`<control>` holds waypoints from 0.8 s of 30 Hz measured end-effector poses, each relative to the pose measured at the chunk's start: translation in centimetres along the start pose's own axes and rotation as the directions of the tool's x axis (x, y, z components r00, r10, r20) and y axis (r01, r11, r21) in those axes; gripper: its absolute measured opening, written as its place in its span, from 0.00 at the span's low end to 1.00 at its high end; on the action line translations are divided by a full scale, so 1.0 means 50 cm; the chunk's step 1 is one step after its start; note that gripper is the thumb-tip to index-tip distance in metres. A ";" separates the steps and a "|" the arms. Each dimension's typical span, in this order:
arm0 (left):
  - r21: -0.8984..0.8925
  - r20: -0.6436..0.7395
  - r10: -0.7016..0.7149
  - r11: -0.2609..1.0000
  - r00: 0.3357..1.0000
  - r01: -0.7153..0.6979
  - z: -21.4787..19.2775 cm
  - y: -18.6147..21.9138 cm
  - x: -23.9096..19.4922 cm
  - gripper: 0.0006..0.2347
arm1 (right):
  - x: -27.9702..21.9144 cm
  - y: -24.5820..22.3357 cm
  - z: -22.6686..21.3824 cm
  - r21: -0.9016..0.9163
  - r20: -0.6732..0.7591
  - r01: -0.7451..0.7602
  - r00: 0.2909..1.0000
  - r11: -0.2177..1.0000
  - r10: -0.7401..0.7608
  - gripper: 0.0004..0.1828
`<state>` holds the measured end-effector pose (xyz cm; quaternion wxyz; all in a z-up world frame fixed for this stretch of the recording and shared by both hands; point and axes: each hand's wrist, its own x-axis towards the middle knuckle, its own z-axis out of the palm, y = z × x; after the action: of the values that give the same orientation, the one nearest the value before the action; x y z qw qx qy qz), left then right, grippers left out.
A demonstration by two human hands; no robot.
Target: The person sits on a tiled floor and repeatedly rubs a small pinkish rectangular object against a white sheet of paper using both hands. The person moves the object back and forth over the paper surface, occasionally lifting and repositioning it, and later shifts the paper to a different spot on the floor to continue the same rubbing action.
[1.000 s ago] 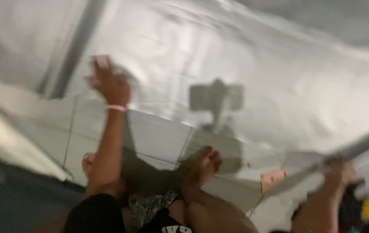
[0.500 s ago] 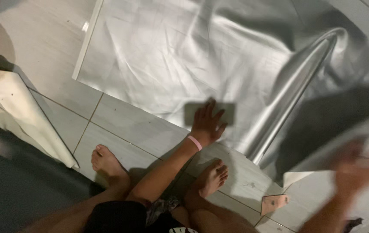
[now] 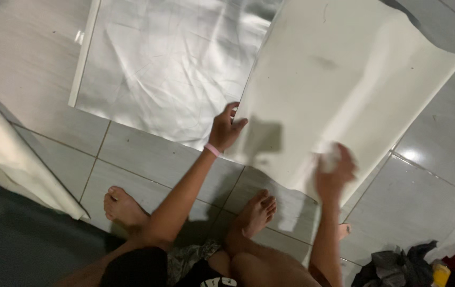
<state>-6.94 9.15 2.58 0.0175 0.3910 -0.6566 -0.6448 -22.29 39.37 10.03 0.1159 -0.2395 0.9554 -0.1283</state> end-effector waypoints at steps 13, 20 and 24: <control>0.250 -0.055 0.279 0.933 0.959 -0.257 -0.006 -0.025 -0.013 0.18 | 0.000 0.471 -0.086 0.418 0.067 -0.450 0.881 0.789 0.468 0.11; 0.438 0.011 0.369 0.834 0.929 -0.337 0.118 0.024 -0.078 0.21 | 0.047 0.570 -0.277 -0.122 0.045 -0.455 0.885 0.882 0.463 0.20; 0.592 0.104 0.388 0.715 0.916 -0.371 0.158 0.022 -0.117 0.29 | 0.047 0.521 -0.276 -0.249 0.081 -0.481 0.855 0.841 0.513 0.28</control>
<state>-7.62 18.72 5.02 0.0336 0.2419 -0.8922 -0.3800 -39.32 63.03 14.81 0.1869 -0.0031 0.9819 0.0303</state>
